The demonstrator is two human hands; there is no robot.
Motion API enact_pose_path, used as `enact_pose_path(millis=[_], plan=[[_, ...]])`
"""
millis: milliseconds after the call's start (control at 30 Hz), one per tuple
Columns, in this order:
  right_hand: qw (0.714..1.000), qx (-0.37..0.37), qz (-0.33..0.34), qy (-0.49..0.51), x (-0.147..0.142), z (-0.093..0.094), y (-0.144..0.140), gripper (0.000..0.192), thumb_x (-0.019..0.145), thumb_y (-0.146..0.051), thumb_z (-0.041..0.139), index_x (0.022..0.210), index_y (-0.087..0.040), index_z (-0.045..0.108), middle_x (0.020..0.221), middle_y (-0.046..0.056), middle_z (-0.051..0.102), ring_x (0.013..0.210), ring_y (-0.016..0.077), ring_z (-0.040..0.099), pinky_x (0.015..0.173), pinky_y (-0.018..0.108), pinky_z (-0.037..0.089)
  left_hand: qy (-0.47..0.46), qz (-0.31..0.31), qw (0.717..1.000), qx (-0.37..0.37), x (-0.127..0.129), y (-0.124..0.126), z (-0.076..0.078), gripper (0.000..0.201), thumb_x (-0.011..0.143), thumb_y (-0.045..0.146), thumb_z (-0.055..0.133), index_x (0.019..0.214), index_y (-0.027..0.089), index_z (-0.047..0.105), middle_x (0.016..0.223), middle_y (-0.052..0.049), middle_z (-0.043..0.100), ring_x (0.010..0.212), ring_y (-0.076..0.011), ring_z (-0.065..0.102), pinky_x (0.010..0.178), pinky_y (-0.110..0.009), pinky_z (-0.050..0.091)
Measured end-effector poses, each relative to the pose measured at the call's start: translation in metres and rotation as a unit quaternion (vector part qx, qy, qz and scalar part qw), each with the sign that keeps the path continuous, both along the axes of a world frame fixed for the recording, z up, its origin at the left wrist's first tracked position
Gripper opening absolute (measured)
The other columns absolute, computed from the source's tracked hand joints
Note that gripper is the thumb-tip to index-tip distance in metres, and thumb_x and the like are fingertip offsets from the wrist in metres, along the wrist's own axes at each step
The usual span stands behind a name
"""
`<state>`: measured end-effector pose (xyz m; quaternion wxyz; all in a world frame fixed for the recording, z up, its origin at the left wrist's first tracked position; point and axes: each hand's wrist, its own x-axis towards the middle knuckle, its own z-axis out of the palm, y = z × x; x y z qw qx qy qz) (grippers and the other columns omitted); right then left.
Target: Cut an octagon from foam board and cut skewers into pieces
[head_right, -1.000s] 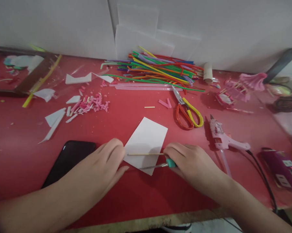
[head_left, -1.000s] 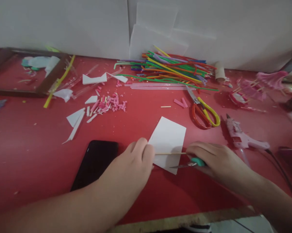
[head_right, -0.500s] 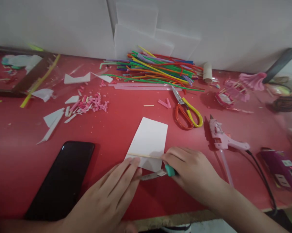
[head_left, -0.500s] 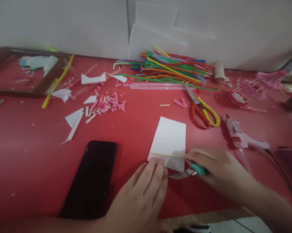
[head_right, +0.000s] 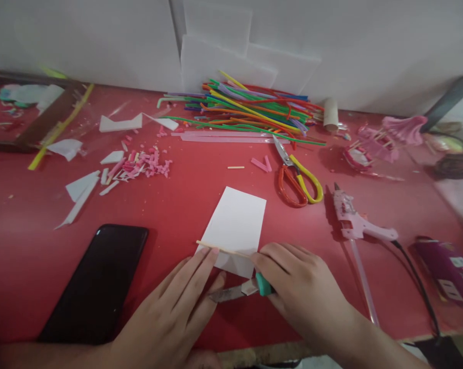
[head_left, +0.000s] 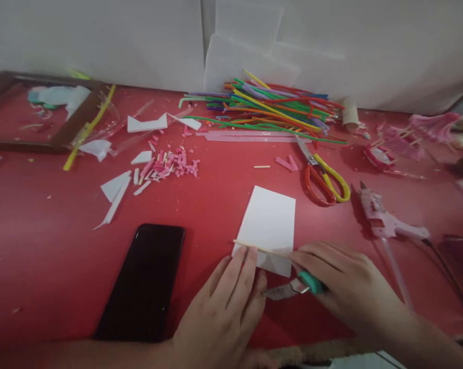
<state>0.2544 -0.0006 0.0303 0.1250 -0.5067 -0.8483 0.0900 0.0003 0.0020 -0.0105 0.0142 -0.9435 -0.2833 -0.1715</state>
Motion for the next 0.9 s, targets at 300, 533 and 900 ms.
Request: enact_pose_path(millis=[300,533,900], plan=[[1.0,0.008,0.006,0.001,0.0,0.001,-0.001,0.03,0.084,-0.007,0.046,0.101,-0.022,0.066,0.092,0.007,0.075,0.066,0.0201,0.066,0.059,0.034,0.053,0.003,0.002,1.0,0.025,0.001,0.001,0.005,0.072,0.098,0.067,0.029,0.124,0.008,0.061,0.132,-0.02,0.062,0.13,-0.0347,0.051,0.114,-0.047,0.034],[1.0,0.018,0.01,0.001,-0.001,0.004,0.0,0.035,0.079,-0.003,0.044,0.099,-0.022,0.065,0.09,0.006,0.075,0.065,0.0204,0.067,0.058,0.034,0.054,0.048,-0.02,0.999,0.009,-0.006,0.003,0.01,0.078,0.096,0.066,0.035,0.131,0.001,0.058,0.133,-0.02,0.061,0.128,-0.0343,0.051,0.111,-0.041,0.037],[0.999,0.023,0.028,-0.006,0.002,0.006,0.001,0.038,0.078,-0.001,0.043,0.101,-0.022,0.064,0.091,0.004,0.075,0.065,0.0203,0.066,0.057,0.033,0.051,0.061,-0.011,0.998,0.026,-0.003,0.006,0.013,0.087,0.092,0.073,0.035,0.132,-0.001,0.057,0.14,-0.024,0.056,0.134,-0.0384,0.045,0.114,-0.046,0.031]])
